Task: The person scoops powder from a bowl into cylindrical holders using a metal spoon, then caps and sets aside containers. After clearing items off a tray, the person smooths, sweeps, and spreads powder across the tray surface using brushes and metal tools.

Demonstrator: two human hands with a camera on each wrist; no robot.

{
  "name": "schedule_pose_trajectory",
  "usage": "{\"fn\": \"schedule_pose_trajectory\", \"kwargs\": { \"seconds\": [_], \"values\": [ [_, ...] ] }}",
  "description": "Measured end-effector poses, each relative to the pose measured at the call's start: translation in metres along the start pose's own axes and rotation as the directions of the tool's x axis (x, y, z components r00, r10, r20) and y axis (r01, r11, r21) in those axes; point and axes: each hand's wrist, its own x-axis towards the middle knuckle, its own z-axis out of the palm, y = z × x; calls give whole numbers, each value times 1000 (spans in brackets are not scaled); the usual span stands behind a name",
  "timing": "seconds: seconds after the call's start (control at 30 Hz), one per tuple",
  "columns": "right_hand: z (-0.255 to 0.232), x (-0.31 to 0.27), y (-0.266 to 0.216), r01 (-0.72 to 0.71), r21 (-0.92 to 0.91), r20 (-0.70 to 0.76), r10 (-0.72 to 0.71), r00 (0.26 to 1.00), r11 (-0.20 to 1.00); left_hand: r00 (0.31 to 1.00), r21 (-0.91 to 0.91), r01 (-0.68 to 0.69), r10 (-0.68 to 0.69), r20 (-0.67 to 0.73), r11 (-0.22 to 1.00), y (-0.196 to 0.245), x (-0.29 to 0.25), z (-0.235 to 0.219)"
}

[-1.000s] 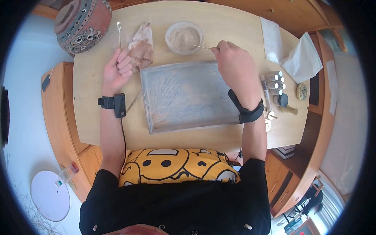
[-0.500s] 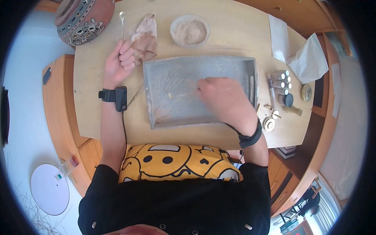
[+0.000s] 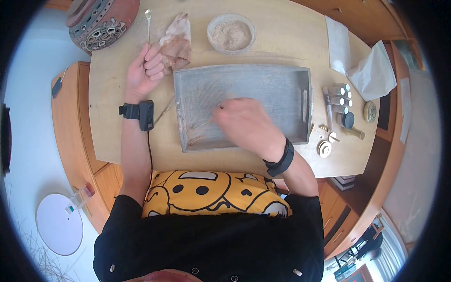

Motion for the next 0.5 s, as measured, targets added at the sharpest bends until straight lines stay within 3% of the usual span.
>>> {"fn": "schedule_pose_trajectory", "kwargs": {
  "seconds": [0.5],
  "values": [
    [11, -12, -2, -99, 169, 108, 81, 991, 981, 1000, 8, 1, -1, -2, 1000, 0, 1, 0]
  ]
}}
